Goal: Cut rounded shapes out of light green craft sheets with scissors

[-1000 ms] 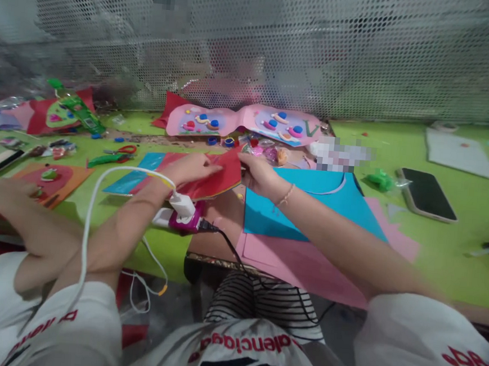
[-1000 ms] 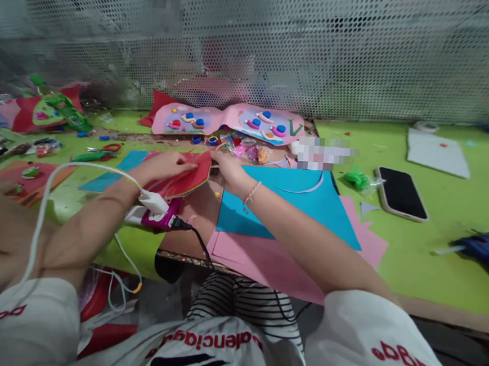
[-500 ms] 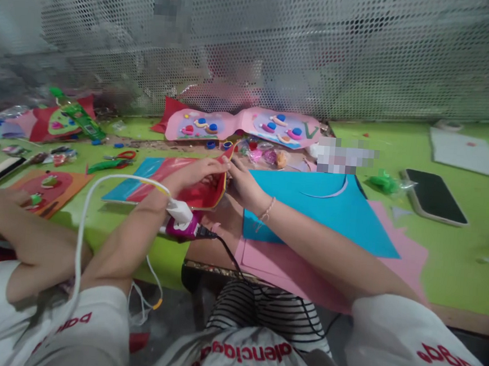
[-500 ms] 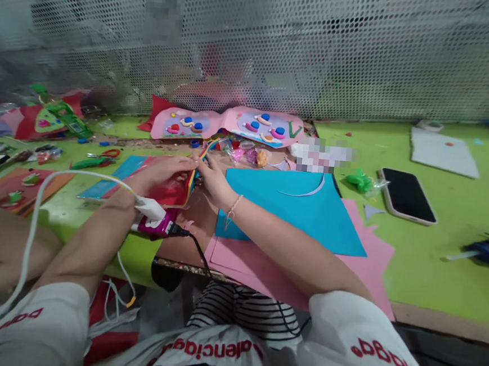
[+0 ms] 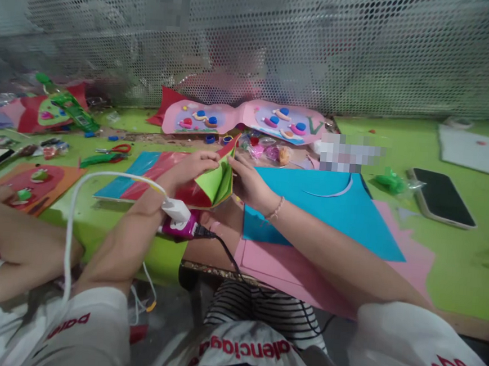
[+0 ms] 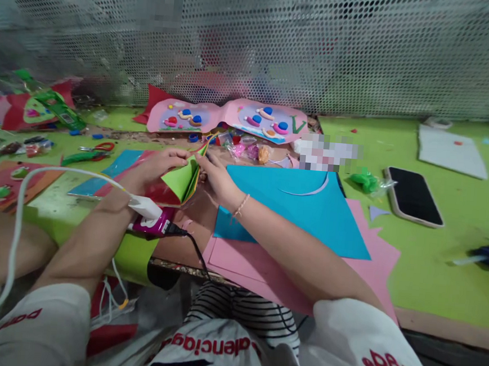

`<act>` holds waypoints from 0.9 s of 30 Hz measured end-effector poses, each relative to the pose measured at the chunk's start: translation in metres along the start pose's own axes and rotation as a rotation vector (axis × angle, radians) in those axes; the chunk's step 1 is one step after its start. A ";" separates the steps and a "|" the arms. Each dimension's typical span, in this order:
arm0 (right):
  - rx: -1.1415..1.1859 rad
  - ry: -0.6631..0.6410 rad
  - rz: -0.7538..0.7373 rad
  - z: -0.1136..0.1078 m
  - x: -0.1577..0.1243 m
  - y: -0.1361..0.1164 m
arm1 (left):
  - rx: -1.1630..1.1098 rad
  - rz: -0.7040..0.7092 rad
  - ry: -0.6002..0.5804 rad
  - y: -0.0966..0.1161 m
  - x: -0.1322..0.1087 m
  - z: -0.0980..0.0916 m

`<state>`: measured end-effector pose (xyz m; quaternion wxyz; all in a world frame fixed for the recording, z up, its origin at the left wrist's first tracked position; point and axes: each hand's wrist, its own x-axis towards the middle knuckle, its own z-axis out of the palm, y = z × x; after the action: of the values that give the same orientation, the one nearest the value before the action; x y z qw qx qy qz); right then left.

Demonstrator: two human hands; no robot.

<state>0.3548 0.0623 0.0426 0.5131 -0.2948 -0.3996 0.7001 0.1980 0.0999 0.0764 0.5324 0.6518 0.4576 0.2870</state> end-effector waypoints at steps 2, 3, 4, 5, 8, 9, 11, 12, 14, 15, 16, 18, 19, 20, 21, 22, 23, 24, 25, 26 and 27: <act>-0.230 0.041 -0.031 -0.011 0.003 -0.005 | -0.013 -0.016 -0.038 0.000 0.000 -0.002; -0.393 0.068 -0.070 -0.017 0.004 -0.008 | -0.034 -0.027 -0.035 0.000 0.000 -0.003; -0.582 0.099 -0.117 -0.024 0.005 -0.013 | -0.067 -0.042 -0.022 0.000 0.000 -0.003; -0.774 0.129 -0.195 -0.031 0.005 -0.019 | -0.110 -0.063 -0.010 -0.001 0.000 -0.004; -1.225 0.079 -0.474 -0.047 0.004 -0.037 | -0.235 -0.113 0.010 -0.003 -0.001 -0.005; -1.313 -0.040 -0.519 -0.051 0.003 -0.044 | -0.259 -0.121 0.014 -0.004 -0.001 -0.005; -1.402 -0.366 -0.511 -0.055 0.002 -0.054 | -0.287 -0.125 0.026 -0.004 -0.001 -0.006; -1.416 -0.520 -0.473 -0.057 0.001 -0.057 | -0.298 -0.126 0.031 -0.004 0.000 -0.006; -1.436 -0.722 -0.378 -0.059 0.000 -0.060 | -0.322 -0.130 0.037 -0.003 0.001 -0.006; -1.449 -0.774 -0.328 -0.059 -0.001 -0.060 | -0.333 -0.135 0.036 -0.003 0.001 -0.006; -1.462 -0.805 -0.279 -0.059 -0.002 -0.059 | -0.341 -0.145 0.034 -0.002 0.001 -0.006; -1.470 -0.847 -0.177 -0.058 -0.004 -0.056 | -0.357 -0.163 0.032 0.001 0.000 -0.006; -1.459 -0.861 -0.134 -0.057 -0.005 -0.055 | -0.368 -0.169 0.037 0.001 0.000 -0.006; -1.445 -0.871 -0.097 -0.056 -0.006 -0.054 | -0.379 -0.173 0.038 0.002 -0.001 -0.006; -1.431 -0.878 -0.069 -0.055 -0.006 -0.054 | -0.388 -0.172 0.036 0.002 -0.001 -0.006; -1.419 -0.883 -0.046 -0.054 -0.007 -0.055 | -0.393 -0.168 0.029 0.002 -0.001 -0.006; -1.410 -0.886 -0.026 -0.053 -0.007 -0.055 | -0.394 -0.164 0.021 0.001 -0.002 -0.007; -1.403 -0.885 -0.010 -0.053 -0.007 -0.056 | -0.390 -0.161 0.009 0.001 -0.001 -0.007; -1.397 -0.882 0.002 -0.052 -0.007 -0.057 | -0.384 -0.157 -0.008 0.000 -0.001 -0.007; -1.391 -0.880 0.012 -0.052 -0.007 -0.058 | -0.382 -0.153 -0.018 0.000 -0.001 -0.007; -1.384 -0.878 0.016 -0.052 -0.007 -0.058 | -0.386 -0.147 -0.021 0.000 -0.001 -0.007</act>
<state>0.4276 0.0783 0.0664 0.0070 -0.2468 -0.9035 0.3503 0.1918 0.1022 0.0779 0.6716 0.5055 0.4349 0.3229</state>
